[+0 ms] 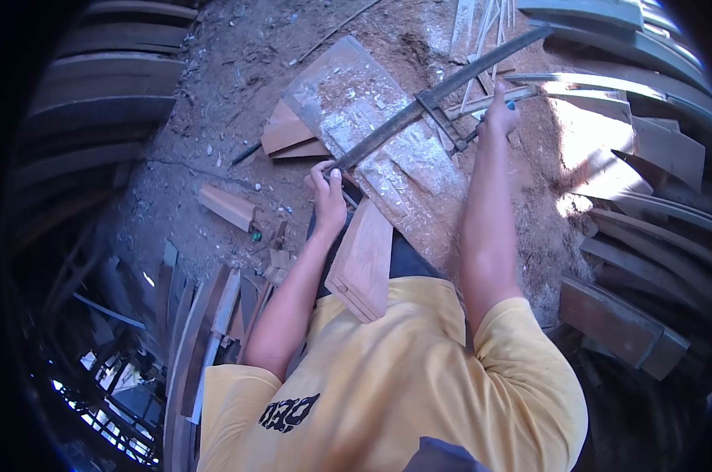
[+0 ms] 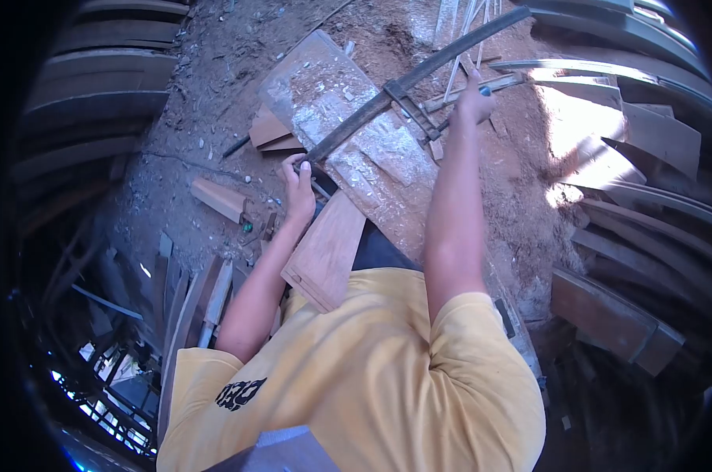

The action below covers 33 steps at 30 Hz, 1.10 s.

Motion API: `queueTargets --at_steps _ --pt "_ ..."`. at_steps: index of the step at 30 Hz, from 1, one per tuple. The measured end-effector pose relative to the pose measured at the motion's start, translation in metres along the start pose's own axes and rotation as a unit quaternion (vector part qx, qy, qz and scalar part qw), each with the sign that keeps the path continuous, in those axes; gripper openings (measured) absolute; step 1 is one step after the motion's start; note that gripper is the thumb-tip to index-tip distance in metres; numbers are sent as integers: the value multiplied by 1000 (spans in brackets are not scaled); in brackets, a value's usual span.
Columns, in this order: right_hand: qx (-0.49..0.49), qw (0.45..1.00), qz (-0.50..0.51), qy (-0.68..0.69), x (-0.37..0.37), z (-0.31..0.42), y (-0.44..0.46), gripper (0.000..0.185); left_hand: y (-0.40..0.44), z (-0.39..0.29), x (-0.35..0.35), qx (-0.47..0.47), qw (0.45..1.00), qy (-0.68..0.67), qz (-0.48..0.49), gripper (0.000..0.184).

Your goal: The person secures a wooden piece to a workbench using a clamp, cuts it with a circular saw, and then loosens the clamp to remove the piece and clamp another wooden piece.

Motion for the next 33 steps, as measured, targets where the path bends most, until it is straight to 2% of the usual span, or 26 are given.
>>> queueTargets --at_steps 1,2,4,6,7,8,9,11,12,13,14,15,16,17,18,20,21,23,24,25,26,28,30,31,32,33 --pt "-34 996 -21 -73 5 7 -2 50 0 -1 -1 0 1000 0 2 34" --pt "-35 996 -22 -73 8 17 -7 50 1 -2 0 0 1000 4 -2 34" --pt "-135 979 104 109 -2 12 -22 53 -2 -3 1 0 1000 7 -4 33" --pt "-111 974 148 134 -2 -10 -3 54 -1 -3 1 -1 1000 24 -5 34" --pt "-70 881 340 322 -25 -20 6 50 -4 -1 3 -4 1000 19 -9 34" --pt "-27 715 508 480 -37 -6 1 47 -7 0 3 -8 1000 11 5 35" --pt "-17 709 519 478 -41 4 7 47 0 -3 1 -18 1000 2 12 36" --pt "-69 614 530 580 -39 5 -17 46 0 -5 2 -2 1000 0 2 38" --pt "-71 614 526 584 -39 4 -22 46 -3 -3 3 17 1000 -1 5 39" --pt "-84 786 408 457 -31 4 -16 47 -2 -2 4 16 1000 0 8 39" --pt "-93 911 266 301 -10 -3 -4 49 -2 -2 3 13 1000 -9 13 40" --pt "-88 946 219 223 -4 2 -4 50 -3 -1 2 11 1000 -19 16 41" --pt "-88 946 219 221 -16 -1 4 50 -2 0 1 9 999 -28 19 42" --pt "-28 990 110 89 -11 -5 17 55 -4 2 0 11 999 -29 21 42" --pt "33 998 -3 -45 -1 -2 20 60 -4 1 0 8 1000 -18 19 42" --pt "-23 995 -4 -97 9 13 7 63 -4 0 3 8 1000 -6 19 42" --pt "-71 993 90 21 2 5 2 60 -7 -1 4 17 1000 -9 22 41" --pt "-126 932 247 233 -13 -1 -1 58 -2 -2 0 20 999 -21 18 41" --pt "-124 932 252 229 -9 -10 3 58 -2 -2 2 5 1000 -14 14 41" --pt "-107 849 361 370 -21 -24 12 57 -3 -2 3 -10 1000 -6 11 40" --pt "-86 730 461 497 -37 -12 12 57 1 -5 3 -12 1000 -11 0 40" --pt "-78 753 436 487 -36 -5 -1 52 -5 -5 5 5 1000 3 5 39" --pt "-58 922 234 303 -9 -10 12 50 -5 -4 5 7 1000 -13 8 38" --pt "-4 996 66 68 16 -17 28 57 -5 -5 5 -4 1000 -18 8 38" --pt "-1 996 66 66 23 -1 13 57 -5 -6 4 -17 1000 -23 7 38" --pt "61 992 18 -109 42 25 -6 63 -5 -6 2 -17 999 -28 8 38"
Point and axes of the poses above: each hand's wrist, its own y-axis towards the middle knuckle, its own x-axis out of the back of the hand, z = x × y, the point moved 8 cm from there along y, towards the middle knuckle, and after that the axes turned 9 degrees about z, right-handed, at the moved point
